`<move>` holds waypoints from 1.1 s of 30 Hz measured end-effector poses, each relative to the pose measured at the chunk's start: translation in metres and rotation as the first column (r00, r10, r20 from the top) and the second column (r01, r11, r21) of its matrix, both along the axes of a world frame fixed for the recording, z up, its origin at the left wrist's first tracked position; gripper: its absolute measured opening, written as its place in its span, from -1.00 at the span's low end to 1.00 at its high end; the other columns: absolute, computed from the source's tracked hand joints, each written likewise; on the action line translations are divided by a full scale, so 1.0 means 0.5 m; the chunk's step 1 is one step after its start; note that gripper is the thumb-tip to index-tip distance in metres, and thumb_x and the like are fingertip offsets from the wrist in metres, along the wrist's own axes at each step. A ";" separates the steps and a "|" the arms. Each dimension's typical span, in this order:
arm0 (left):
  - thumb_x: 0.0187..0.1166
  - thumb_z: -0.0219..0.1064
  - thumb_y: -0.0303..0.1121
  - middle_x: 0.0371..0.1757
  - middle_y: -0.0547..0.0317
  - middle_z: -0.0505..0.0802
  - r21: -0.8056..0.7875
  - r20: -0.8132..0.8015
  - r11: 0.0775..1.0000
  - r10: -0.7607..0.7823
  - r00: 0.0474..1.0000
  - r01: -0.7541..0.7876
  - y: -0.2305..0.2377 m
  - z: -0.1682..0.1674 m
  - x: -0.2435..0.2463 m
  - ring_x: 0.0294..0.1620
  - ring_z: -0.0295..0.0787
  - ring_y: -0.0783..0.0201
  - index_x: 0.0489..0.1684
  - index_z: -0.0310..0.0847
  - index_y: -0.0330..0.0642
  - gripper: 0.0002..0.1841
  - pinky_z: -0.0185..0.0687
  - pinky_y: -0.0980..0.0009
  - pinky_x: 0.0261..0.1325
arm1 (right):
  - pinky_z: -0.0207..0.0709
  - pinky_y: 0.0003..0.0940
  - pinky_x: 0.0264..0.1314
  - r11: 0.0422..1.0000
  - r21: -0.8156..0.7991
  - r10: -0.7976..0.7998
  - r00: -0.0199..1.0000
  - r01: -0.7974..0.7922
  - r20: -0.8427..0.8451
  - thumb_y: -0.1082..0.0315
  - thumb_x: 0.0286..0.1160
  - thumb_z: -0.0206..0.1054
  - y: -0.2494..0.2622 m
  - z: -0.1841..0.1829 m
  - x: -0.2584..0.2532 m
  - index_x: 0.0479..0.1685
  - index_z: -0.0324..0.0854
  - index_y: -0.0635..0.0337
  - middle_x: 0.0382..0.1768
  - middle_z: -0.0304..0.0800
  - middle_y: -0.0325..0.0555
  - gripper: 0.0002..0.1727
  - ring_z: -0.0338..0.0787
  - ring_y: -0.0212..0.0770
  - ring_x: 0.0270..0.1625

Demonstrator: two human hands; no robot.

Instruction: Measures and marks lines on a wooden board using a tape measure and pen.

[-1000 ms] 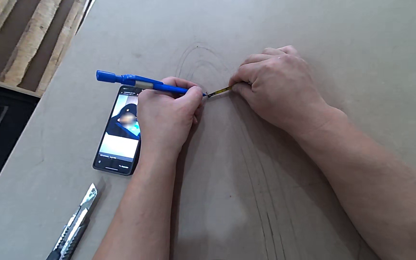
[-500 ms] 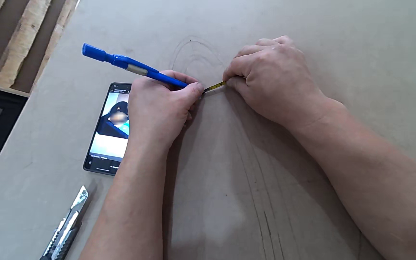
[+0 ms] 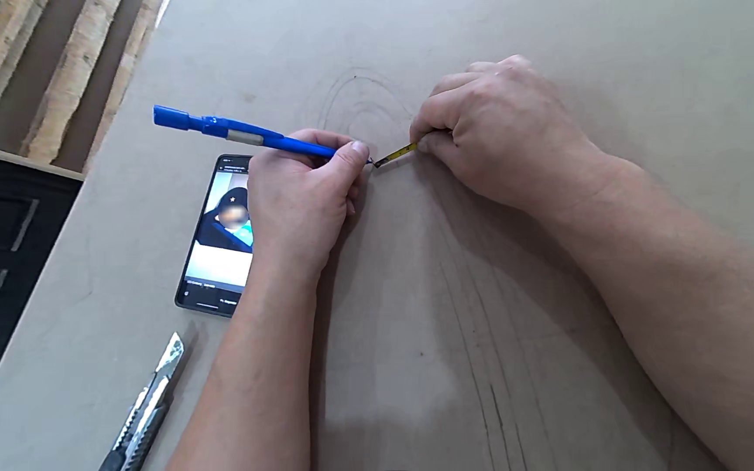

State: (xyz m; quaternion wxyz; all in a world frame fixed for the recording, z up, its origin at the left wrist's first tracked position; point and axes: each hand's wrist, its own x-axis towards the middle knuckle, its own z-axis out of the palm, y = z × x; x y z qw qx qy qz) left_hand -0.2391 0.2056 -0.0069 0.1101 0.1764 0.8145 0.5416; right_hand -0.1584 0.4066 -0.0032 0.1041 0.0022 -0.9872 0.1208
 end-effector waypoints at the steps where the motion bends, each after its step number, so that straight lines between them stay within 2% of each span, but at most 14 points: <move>1: 0.55 0.52 -0.33 -0.51 0.21 0.85 0.001 -0.002 1.000 -0.003 1.000 0.003 0.000 0.000 -0.001 -0.64 0.73 0.37 -0.23 0.85 -0.11 -0.92 0.65 0.50 -0.65 | 0.42 -0.02 0.24 1.000 -0.004 -0.001 1.000 0.001 0.001 0.15 0.67 0.23 0.000 0.001 0.000 -0.17 0.85 -0.26 -0.09 0.87 -0.40 -0.77 0.77 -0.26 0.07; 12: 0.42 0.61 -0.29 -0.52 0.30 0.87 -0.110 -0.051 0.994 -0.004 0.999 -0.001 0.007 0.001 -0.001 -0.67 0.74 0.40 -0.28 0.88 0.01 -0.93 0.65 0.48 -0.69 | 0.42 -0.03 0.20 1.000 -0.004 0.005 1.000 -0.005 0.026 0.16 0.67 0.23 0.001 0.005 -0.001 -0.17 0.84 -0.25 -0.07 0.87 -0.40 -0.77 0.77 -0.26 0.09; 22: 0.38 0.63 -0.29 -0.48 0.34 0.88 -0.220 -0.061 0.975 -0.055 0.997 0.040 0.004 0.012 -0.002 -0.61 0.77 0.41 -0.27 0.89 0.09 -0.92 0.71 0.47 -0.62 | 0.44 -0.02 0.19 1.000 -0.014 -0.009 0.998 0.010 0.061 0.16 0.66 0.22 -0.001 0.011 -0.001 -0.14 0.85 -0.27 -0.07 0.86 -0.40 -0.77 0.77 -0.27 0.09; 33: 0.40 0.63 -0.29 -0.50 0.28 0.88 -0.218 -0.056 0.974 -0.083 0.995 0.069 0.006 0.012 -0.010 -0.64 0.75 0.37 -0.28 0.89 0.04 -0.93 0.70 0.46 -0.63 | 0.47 0.02 0.13 0.999 0.003 -0.040 0.996 0.040 0.083 0.19 0.67 0.18 -0.012 0.018 0.001 -0.13 0.83 -0.21 -0.07 0.86 -0.33 -0.75 0.79 -0.21 0.07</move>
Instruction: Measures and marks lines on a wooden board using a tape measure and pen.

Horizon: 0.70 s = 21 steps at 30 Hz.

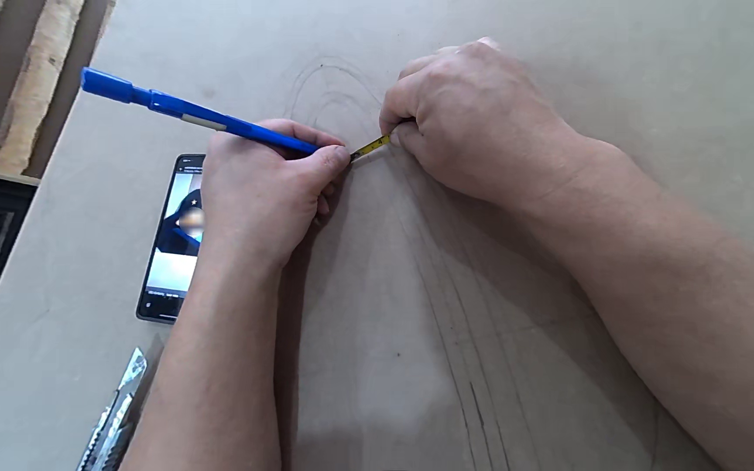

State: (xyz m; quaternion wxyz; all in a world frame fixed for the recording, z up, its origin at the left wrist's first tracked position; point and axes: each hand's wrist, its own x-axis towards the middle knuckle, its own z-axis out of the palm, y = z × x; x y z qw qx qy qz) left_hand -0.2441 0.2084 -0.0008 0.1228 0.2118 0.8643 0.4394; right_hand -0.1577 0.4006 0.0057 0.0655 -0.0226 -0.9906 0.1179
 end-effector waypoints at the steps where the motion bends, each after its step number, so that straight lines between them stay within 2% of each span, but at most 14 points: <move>1: 0.40 0.63 -0.29 -0.50 0.29 0.88 -0.004 -0.009 1.000 -0.001 1.000 0.001 -0.001 -0.001 0.000 -0.64 0.76 0.38 -0.29 0.88 0.04 -0.93 0.70 0.46 -0.62 | 0.46 0.02 0.13 1.000 -0.005 0.001 1.000 -0.001 0.001 0.20 0.67 0.18 0.000 0.000 0.000 -0.13 0.83 -0.20 -0.08 0.86 -0.32 -0.75 0.78 -0.21 0.07; 21: 0.38 0.63 -0.29 -0.48 0.31 0.87 0.026 -0.023 0.999 -0.032 0.999 0.032 -0.006 -0.008 0.006 -0.62 0.74 0.39 -0.30 0.89 0.04 -0.93 0.65 0.49 -0.62 | 0.48 -0.01 0.17 1.000 -0.026 -0.008 0.999 0.009 0.043 0.20 0.67 0.20 -0.002 0.008 0.011 -0.10 0.84 -0.22 -0.03 0.85 -0.34 -0.76 0.77 -0.23 0.11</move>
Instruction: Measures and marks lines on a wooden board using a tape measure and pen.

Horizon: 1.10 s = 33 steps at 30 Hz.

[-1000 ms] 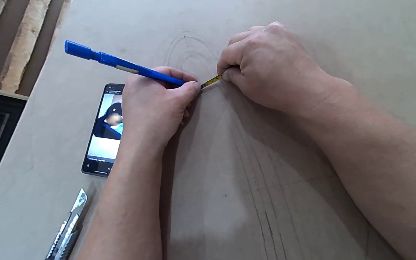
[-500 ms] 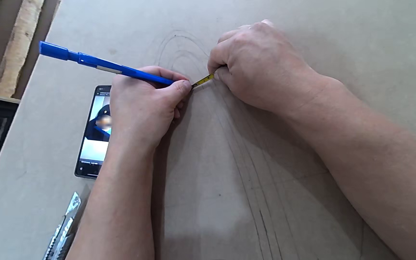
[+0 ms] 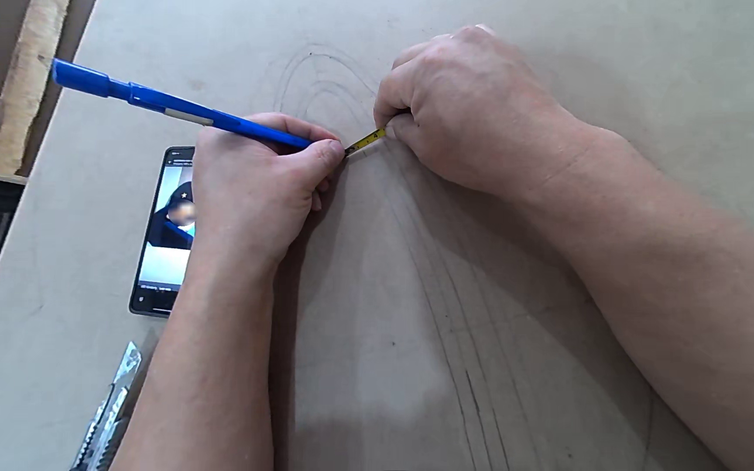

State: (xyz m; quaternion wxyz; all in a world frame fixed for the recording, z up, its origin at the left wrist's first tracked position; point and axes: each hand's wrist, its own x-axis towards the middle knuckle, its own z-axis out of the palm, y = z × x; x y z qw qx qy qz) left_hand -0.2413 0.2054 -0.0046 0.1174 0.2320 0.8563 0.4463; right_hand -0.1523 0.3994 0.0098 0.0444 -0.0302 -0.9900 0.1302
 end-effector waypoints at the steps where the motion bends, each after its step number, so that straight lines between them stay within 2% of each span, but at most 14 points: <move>1: 0.38 0.63 -0.30 -0.49 0.31 0.87 0.001 0.001 1.000 -0.001 1.000 0.001 0.000 0.000 0.001 -0.62 0.74 0.39 -0.30 0.89 0.03 -0.93 0.65 0.49 -0.63 | 0.47 -0.01 0.17 1.000 -0.001 0.002 1.000 -0.002 -0.002 0.21 0.67 0.20 0.000 -0.001 0.001 -0.11 0.84 -0.22 -0.04 0.85 -0.34 -0.76 0.77 -0.23 0.11; 14: 0.40 0.61 -0.33 -0.47 0.30 0.88 0.004 0.006 1.000 -0.018 1.000 0.018 -0.004 0.002 0.017 -0.61 0.75 0.41 -0.27 0.88 0.00 -0.93 0.66 0.52 -0.63 | 0.48 -0.02 0.10 1.000 -0.003 0.000 1.000 0.000 0.002 0.21 0.68 0.19 -0.005 -0.001 0.019 -0.12 0.83 -0.19 -0.07 0.84 -0.32 -0.76 0.78 -0.22 0.07; 18: 0.39 0.62 -0.32 -0.46 0.29 0.88 0.015 0.009 1.000 -0.025 1.000 0.025 -0.007 0.000 0.020 -0.60 0.75 0.39 -0.27 0.88 0.00 -0.92 0.67 0.50 -0.62 | 0.49 -0.03 0.15 1.000 -0.009 -0.008 1.000 0.008 0.012 0.22 0.67 0.20 -0.008 0.002 0.025 -0.09 0.83 -0.19 -0.05 0.84 -0.32 -0.76 0.77 -0.21 0.11; 33: 0.40 0.61 -0.33 -0.46 0.31 0.88 0.005 0.001 0.999 -0.054 0.999 0.054 -0.013 0.002 0.034 -0.60 0.75 0.41 -0.27 0.87 0.01 -0.93 0.66 0.52 -0.61 | 0.49 -0.02 0.11 1.000 -0.006 -0.016 1.000 0.016 0.001 0.23 0.67 0.20 -0.017 -0.001 0.045 -0.10 0.83 -0.18 -0.07 0.84 -0.30 -0.76 0.78 -0.20 0.08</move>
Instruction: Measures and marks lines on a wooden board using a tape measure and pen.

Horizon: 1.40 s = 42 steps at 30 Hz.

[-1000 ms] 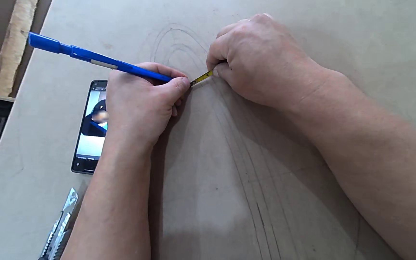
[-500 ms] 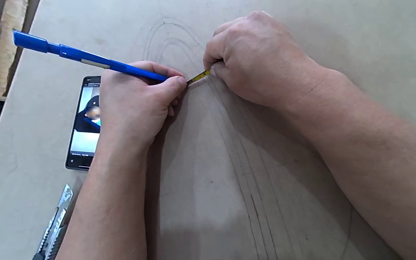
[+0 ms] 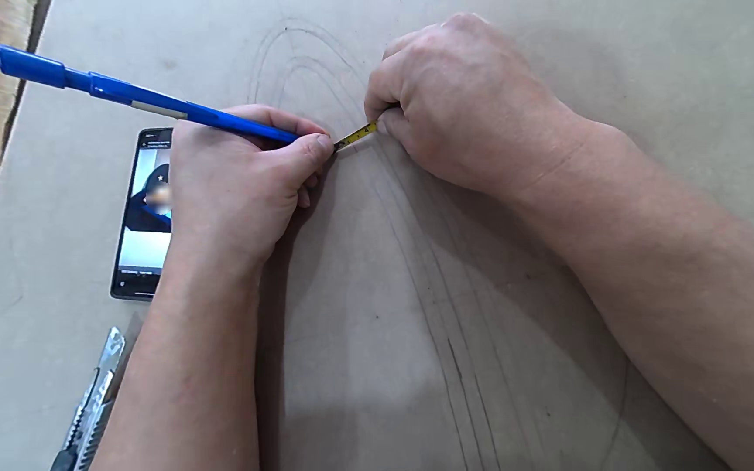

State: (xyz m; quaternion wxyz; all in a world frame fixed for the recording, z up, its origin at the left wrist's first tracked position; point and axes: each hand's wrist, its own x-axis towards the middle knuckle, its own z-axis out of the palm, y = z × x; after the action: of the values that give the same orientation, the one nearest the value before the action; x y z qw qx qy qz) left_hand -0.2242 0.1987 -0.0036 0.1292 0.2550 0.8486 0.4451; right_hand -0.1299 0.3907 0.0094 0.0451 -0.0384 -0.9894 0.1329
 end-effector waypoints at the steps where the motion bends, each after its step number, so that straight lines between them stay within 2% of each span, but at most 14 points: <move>1: 0.41 0.61 -0.33 -0.46 0.31 0.88 0.001 0.002 1.000 -0.004 1.000 0.004 -0.001 0.001 0.003 -0.60 0.75 0.41 -0.27 0.87 0.00 -0.93 0.66 0.52 -0.61 | 0.49 -0.02 0.12 1.000 -0.001 -0.003 1.000 0.003 0.002 0.23 0.67 0.19 -0.001 0.000 0.002 -0.10 0.83 -0.18 -0.06 0.84 -0.30 -0.76 0.77 -0.20 0.09; 42: 0.40 0.60 -0.32 -0.45 0.31 0.88 -0.002 0.015 0.998 -0.069 0.998 0.069 -0.039 0.001 0.089 -0.60 0.75 0.41 -0.26 0.86 0.01 -0.92 0.67 0.52 -0.62 | 0.49 -0.04 0.11 0.998 -0.021 -0.052 0.999 0.053 0.006 0.22 0.68 0.18 -0.046 0.001 0.110 -0.11 0.82 -0.17 -0.07 0.83 -0.28 -0.76 0.78 -0.21 0.08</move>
State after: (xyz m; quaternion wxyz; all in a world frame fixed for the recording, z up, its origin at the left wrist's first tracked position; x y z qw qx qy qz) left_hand -0.1799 0.1795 -0.0030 0.1511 0.2804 0.8390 0.4412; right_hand -0.0750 0.3676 0.0098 0.0453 -0.0652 -0.9867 0.1420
